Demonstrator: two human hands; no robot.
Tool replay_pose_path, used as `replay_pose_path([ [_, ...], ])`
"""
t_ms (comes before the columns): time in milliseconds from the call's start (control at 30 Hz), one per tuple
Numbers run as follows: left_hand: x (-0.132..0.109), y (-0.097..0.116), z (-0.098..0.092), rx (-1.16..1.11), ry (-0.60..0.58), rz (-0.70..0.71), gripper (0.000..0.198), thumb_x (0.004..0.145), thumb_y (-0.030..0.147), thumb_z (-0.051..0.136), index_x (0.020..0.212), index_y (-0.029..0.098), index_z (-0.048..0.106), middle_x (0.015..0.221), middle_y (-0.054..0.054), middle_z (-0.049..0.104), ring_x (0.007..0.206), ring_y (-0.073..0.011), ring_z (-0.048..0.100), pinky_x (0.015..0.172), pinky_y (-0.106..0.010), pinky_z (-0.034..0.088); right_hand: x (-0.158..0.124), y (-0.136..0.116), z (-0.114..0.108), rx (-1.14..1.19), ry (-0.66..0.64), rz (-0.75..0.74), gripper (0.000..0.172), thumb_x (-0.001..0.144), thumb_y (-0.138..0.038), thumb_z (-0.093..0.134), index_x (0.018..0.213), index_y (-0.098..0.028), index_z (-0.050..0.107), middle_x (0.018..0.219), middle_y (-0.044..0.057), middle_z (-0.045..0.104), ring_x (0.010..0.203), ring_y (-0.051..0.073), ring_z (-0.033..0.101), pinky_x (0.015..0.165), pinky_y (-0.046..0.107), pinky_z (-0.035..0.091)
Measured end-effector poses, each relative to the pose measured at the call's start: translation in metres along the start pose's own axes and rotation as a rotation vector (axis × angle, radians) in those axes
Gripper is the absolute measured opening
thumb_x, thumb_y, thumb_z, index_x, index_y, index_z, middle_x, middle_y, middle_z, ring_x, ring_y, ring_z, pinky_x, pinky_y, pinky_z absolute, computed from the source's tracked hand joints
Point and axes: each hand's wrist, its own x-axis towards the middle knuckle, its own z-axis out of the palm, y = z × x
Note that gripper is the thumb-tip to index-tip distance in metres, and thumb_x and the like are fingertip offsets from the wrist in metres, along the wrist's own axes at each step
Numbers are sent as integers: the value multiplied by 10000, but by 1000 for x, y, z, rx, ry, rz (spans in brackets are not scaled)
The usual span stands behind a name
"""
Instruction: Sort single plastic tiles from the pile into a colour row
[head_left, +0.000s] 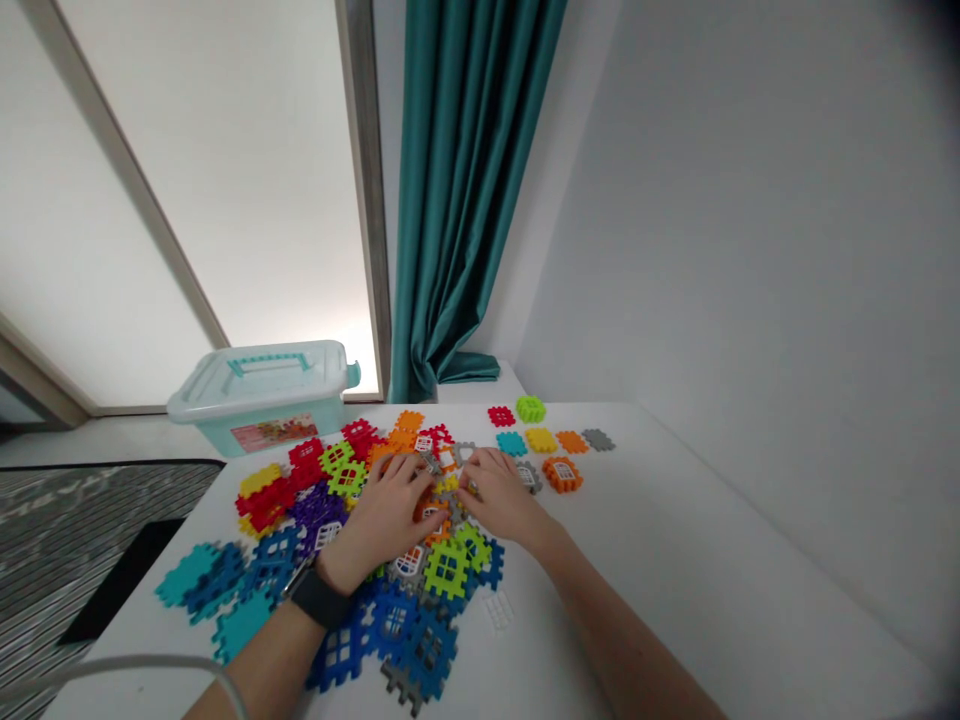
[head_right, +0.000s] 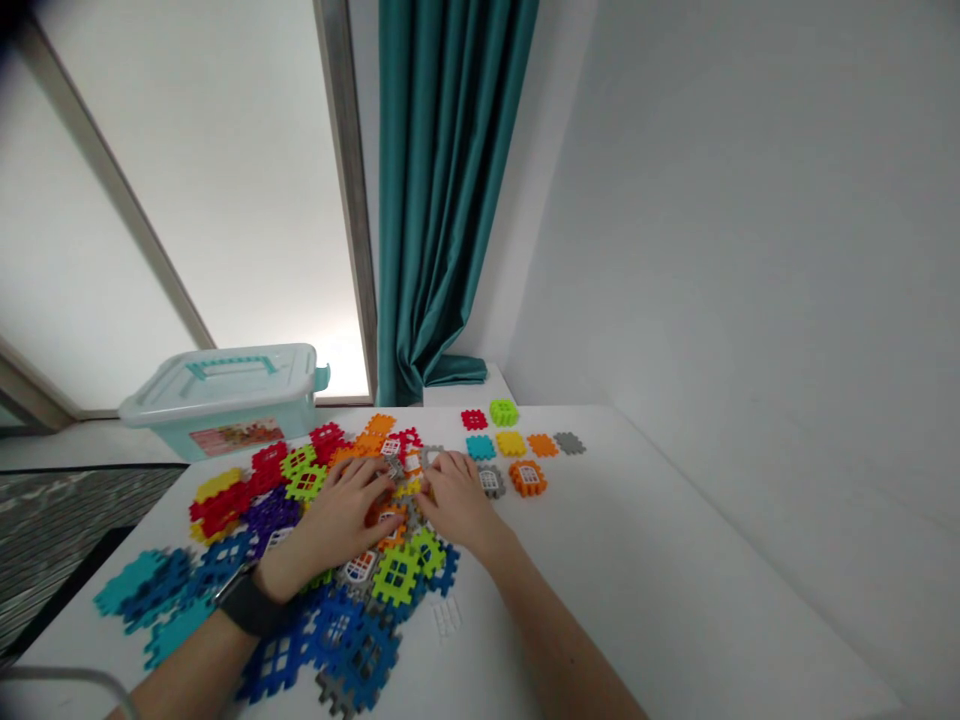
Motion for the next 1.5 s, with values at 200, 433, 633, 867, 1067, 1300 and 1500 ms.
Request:
replay_pose_path([
  [200,-4,0,5,-3,-46,-13,227,927,413,620,1018,209,662,1228,-111,634,1205,-315,548,1097,-543,366,-12,2,10,90,90,26,92,898,-152,603,838,-219,621,1103,76,612,1154,266,515,1042,462,388],
  [433,-5,-2,9,29,9,23,226,948,405,583,1040,215,664,1212,-107,645,1175,-300,556,1103,-545,357,-18,3,18,169,196,38,93,905,-179,591,832,-226,623,1113,77,627,1169,269,521,1046,465,401],
  [633,-3,0,2,27,17,9,216,968,387,554,1025,216,673,1193,-97,659,1142,-287,567,1077,-529,378,-15,6,21,245,321,87,121,929,-206,556,843,-234,636,1064,78,642,1171,271,542,1059,471,400],
  [867,0,4,0,-94,66,-95,179,987,319,517,948,223,664,1082,-65,691,1101,-269,589,1022,-486,401,-13,5,12,313,531,196,142,938,-258,538,844,-235,643,1076,102,615,1162,277,551,1068,493,417],
  [1067,1,7,-1,-307,151,-126,175,978,312,551,1080,220,660,1084,-66,715,1059,-259,627,981,-464,433,-15,-4,-1,381,640,227,191,968,-317,501,895,-224,651,1109,118,585,1121,254,576,1039,441,455],
  [1300,5,14,2,-896,192,-271,173,898,326,636,992,189,685,854,-22,696,807,-185,645,811,-330,503,-18,-16,-1,456,611,112,159,982,-305,515,903,-230,630,1052,82,605,1064,240,606,964,421,492],
  [1500,6,18,-4,-1358,117,-576,314,791,452,753,891,162,683,659,51,548,582,-92,486,556,-200,380,-23,-23,-5,469,567,-43,105,971,-218,504,1035,-236,586,981,58,650,942,217,639,848,369,536],
])
